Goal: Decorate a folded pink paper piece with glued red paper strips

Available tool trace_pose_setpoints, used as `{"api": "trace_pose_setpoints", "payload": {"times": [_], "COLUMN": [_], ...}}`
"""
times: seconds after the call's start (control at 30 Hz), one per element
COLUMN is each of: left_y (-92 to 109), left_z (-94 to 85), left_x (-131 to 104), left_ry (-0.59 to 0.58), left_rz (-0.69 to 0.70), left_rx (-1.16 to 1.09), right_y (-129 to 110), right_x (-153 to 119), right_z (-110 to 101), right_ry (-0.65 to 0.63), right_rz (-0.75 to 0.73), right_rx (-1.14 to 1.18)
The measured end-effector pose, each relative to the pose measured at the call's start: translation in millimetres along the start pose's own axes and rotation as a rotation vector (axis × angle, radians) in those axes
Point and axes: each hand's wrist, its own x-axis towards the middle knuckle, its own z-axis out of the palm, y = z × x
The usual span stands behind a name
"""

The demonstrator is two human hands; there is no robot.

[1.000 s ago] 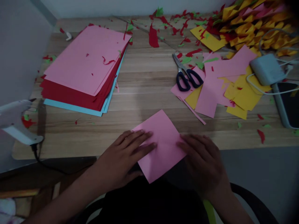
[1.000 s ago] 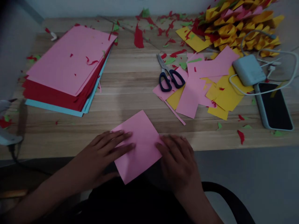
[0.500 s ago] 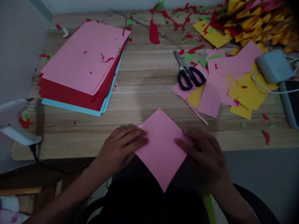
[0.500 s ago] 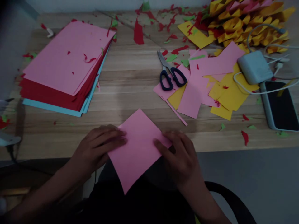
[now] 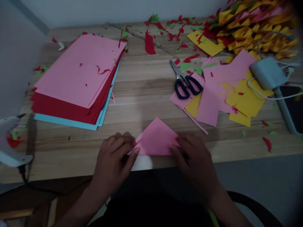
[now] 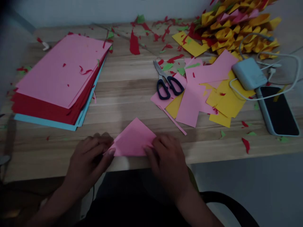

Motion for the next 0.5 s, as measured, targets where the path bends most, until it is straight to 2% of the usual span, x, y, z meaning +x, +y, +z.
{"api": "trace_pose_setpoints", "payload": {"times": [0.17, 0.27, 0.33, 0.43, 0.5], "left_y": [5, 9, 15, 25, 30], "left_z": [3.8, 3.8, 4.9, 12.7, 21.5], "left_x": [10, 14, 17, 24, 28], "left_ry": [0.009, 0.058, 0.057, -0.039, -0.083], "left_rz": [-0.083, -0.086, 0.004, 0.184, 0.222], "left_rx": [0.076, 0.145, 0.152, 0.079, 0.073], "right_y": [-10, -10, -9, -8, -8], "right_x": [20, 26, 28, 29, 29], "right_z": [12, 15, 14, 12, 12], "right_ry": [0.037, 0.036, 0.019, -0.001, -0.010], "right_rz": [0.128, 0.155, 0.152, 0.130, 0.119], "right_rx": [-0.198, -0.270, -0.286, -0.274, -0.259]}}
